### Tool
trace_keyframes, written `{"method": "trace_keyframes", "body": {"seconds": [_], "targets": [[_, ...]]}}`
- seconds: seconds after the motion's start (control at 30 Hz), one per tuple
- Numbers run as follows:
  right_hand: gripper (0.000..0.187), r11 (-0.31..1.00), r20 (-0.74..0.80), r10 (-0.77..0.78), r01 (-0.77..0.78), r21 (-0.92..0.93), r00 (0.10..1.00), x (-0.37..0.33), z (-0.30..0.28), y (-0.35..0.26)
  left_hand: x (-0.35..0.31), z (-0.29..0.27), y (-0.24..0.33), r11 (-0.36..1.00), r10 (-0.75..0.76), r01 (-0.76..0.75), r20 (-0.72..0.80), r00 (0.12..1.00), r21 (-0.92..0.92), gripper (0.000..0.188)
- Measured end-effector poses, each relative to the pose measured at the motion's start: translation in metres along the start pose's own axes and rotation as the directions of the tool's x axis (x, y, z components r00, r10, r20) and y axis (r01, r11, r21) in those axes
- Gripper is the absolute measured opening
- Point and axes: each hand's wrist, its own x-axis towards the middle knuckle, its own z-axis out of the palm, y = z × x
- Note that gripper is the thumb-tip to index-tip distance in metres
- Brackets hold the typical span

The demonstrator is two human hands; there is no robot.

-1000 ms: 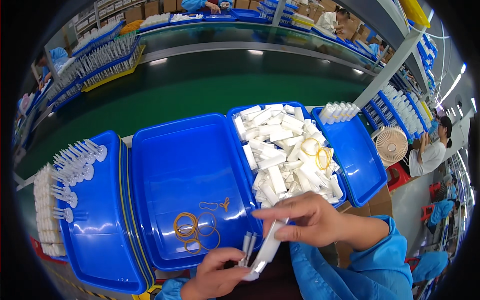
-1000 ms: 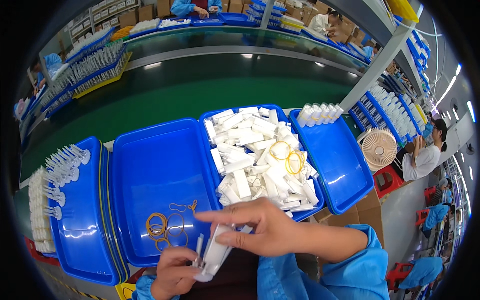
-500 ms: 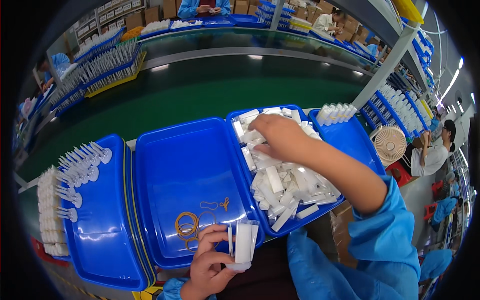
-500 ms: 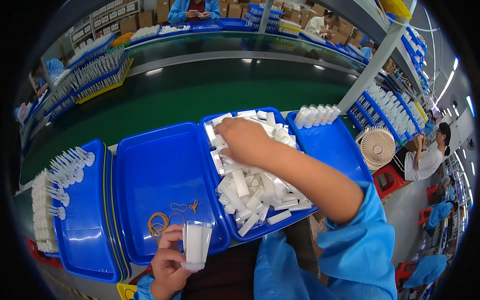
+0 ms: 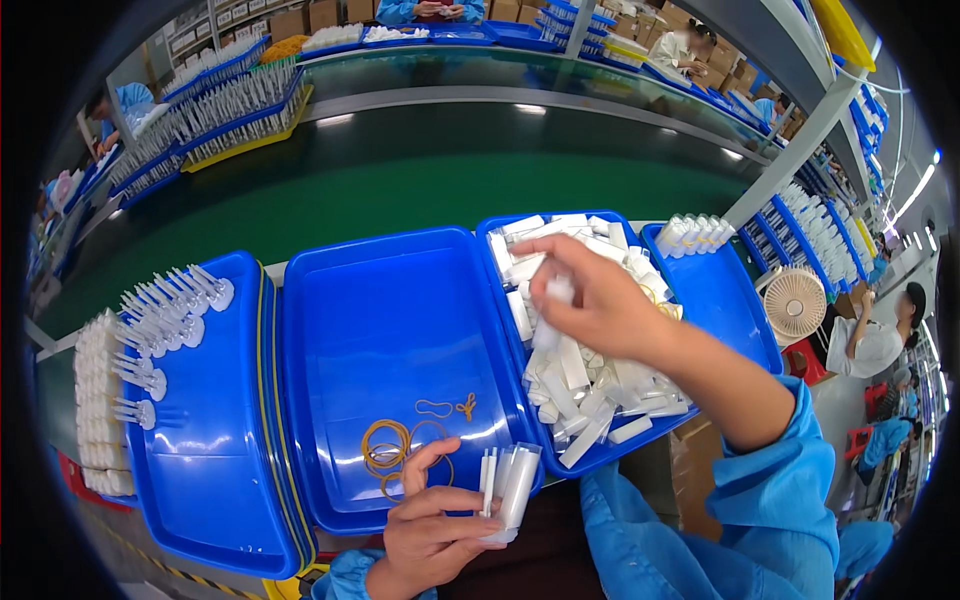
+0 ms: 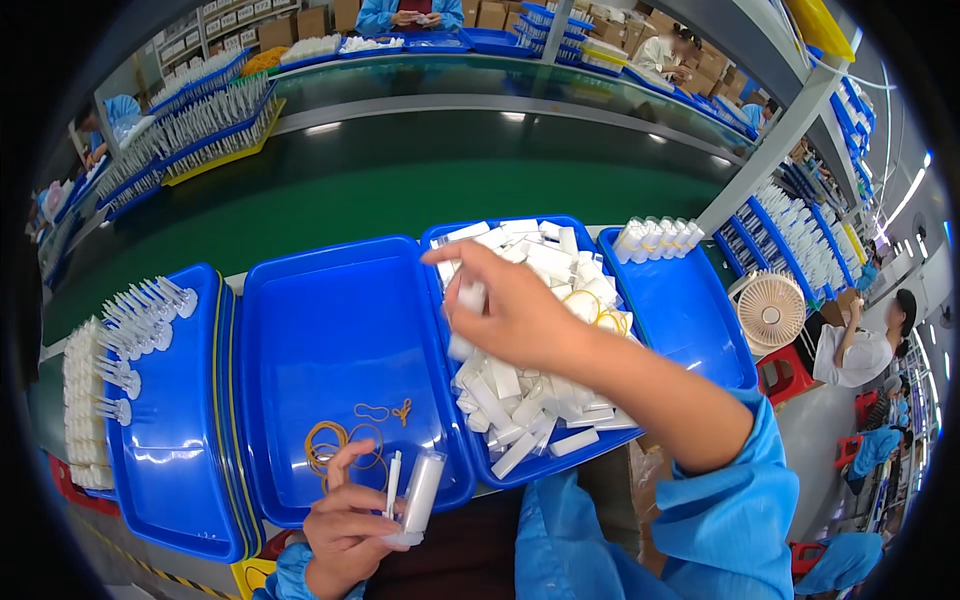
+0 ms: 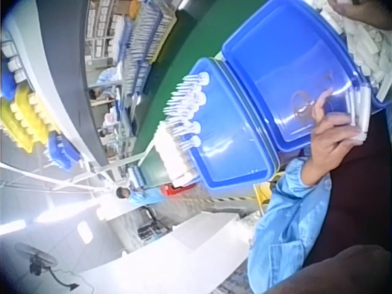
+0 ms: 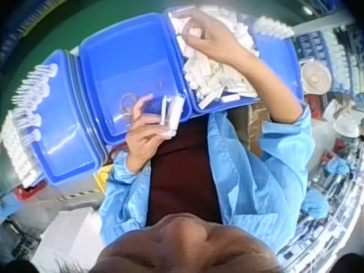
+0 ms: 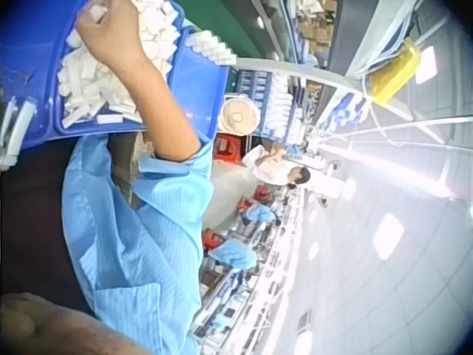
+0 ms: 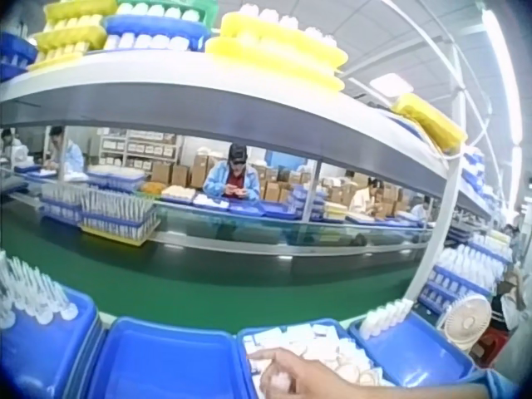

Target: Assembling plastic wick holders and bundling them with rubber bands on a production line.

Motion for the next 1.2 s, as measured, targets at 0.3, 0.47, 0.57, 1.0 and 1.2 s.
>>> {"method": "trace_keyframes", "body": {"seconds": [0.3, 0.47, 0.57, 1.0, 1.2], "targets": [[0.027, 0.467, 0.387, 0.186, -0.428, 0.774, 0.903, -0.046, 0.032, -0.017, 0.009, 0.008, 0.002, 0.993, 0.081, -0.082, 0.017, 0.997, 0.082, 0.017], [0.021, 0.494, 0.466, 0.086, -0.443, 0.748, 0.881, -0.048, 0.030, -0.009, 0.008, 0.007, 0.005, 0.991, 0.070, -0.073, 0.030, 0.997, 0.109, 0.016], [0.018, 0.934, 0.312, -0.024, -0.090, 0.346, 0.950, -0.051, 0.020, -0.018, 0.008, 0.006, 0.007, 0.979, 0.084, -0.095, 0.069, 0.994, 0.181, 0.015], [0.019, 0.917, 0.340, 0.007, -0.142, 0.372, 0.940, -0.084, 0.017, -0.027, 0.003, 0.015, 0.014, 0.900, 0.284, -0.300, 0.097, 0.954, 0.316, 0.010], [0.019, 0.922, 0.265, -0.207, 0.097, 0.375, 0.942, -0.087, 0.029, -0.027, -0.004, 0.010, 0.008, 0.933, 0.203, -0.212, 0.063, 0.977, 0.290, 0.013]]}}
